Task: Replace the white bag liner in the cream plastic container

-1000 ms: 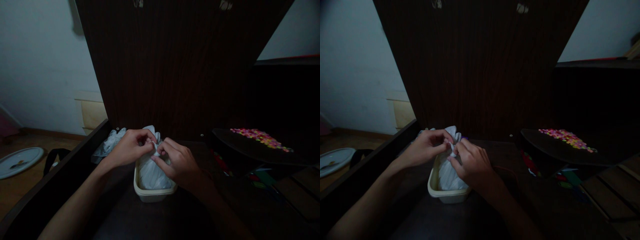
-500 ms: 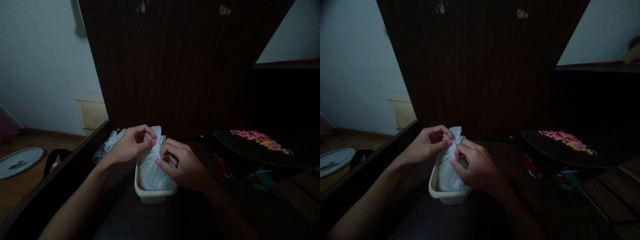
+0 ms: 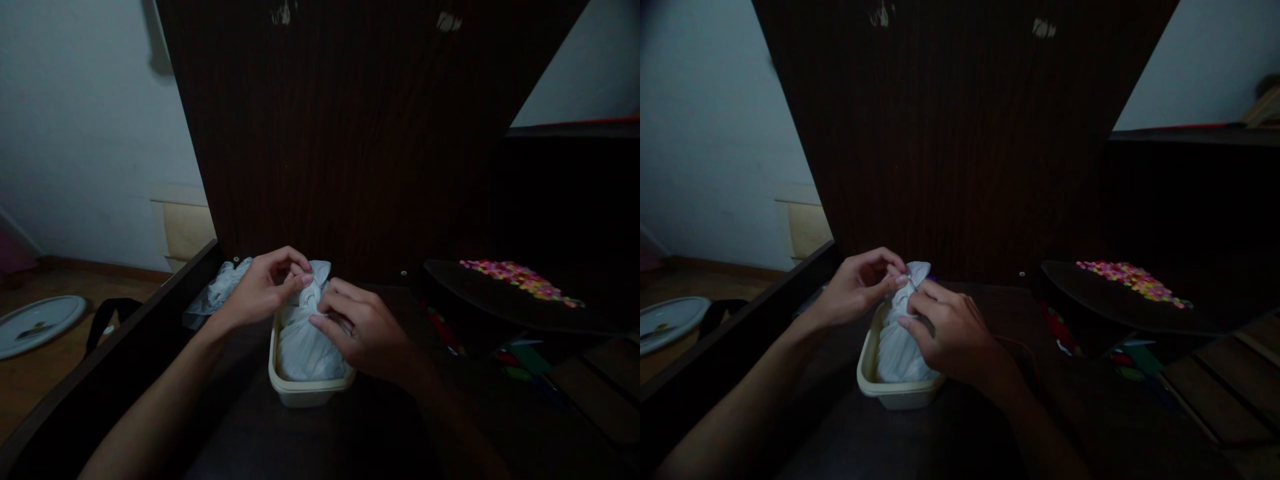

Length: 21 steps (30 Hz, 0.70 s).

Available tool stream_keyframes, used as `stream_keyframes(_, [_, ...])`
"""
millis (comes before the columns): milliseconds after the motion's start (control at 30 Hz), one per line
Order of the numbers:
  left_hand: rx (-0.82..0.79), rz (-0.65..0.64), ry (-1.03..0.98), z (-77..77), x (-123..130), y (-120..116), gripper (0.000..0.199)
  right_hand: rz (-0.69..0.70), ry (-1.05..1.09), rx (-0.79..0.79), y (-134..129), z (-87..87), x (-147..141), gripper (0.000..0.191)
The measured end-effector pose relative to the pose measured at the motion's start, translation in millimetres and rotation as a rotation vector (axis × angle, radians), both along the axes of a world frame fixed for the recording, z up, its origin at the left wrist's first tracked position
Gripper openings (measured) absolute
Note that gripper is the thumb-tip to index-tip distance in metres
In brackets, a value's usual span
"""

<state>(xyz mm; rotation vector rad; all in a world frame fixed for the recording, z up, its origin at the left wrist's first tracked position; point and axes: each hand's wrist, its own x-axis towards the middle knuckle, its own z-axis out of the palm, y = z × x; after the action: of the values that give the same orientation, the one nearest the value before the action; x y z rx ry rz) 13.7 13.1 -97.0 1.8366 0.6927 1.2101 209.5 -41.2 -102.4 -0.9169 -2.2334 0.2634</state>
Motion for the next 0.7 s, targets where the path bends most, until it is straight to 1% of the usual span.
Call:
stream_keyframes(100, [-0.024, 0.0, -0.02, 3.3, 2.0, -5.7, 0.019, -0.151, 0.028, 0.053, -1.3, -4.2, -5.2, 0.022])
stream_keyframes(167, [-0.007, -0.001, -0.025, 6.4, 1.3, -10.4, 0.018, -0.192, 0.019, 0.1, -1.4, -7.8, -9.0, 0.024])
stream_keyframes(233, [0.033, -0.021, 0.012, 9.6, -1.8, -13.5, 0.018, -0.192, 0.009, 0.112, -0.7, -10.1, -10.8, 0.022])
stream_keyframes(367, [0.157, -0.082, 0.233, 14.5, -10.5, -13.3, 0.033, -0.126, 0.031, 0.101, 0.7, -9.3, -8.2, 0.02])
stream_keyframes(433, [0.226, -0.091, 0.317, 15.6, -14.0, -11.2, 0.033, -0.06, 0.046, 0.115, 0.6, -7.5, -5.3, 0.02])
stream_keyframes(533, [0.318, -0.105, 0.374, 15.8, -17.8, -7.4, 0.023, 0.044, 0.056, 0.151, -0.4, -3.8, -0.2, 0.023])
stream_keyframes(633, [0.392, -0.107, 0.409, 14.9, -20.0, -3.6, 0.028, 0.142, 0.048, 0.156, -1.2, 0.8, 4.5, 0.024])
stream_keyframes(700, [0.404, -0.098, 0.437, 14.0, -19.7, -2.3, 0.031, 0.143, 0.055, 0.131, -2.0, 3.2, 5.8, 0.022])
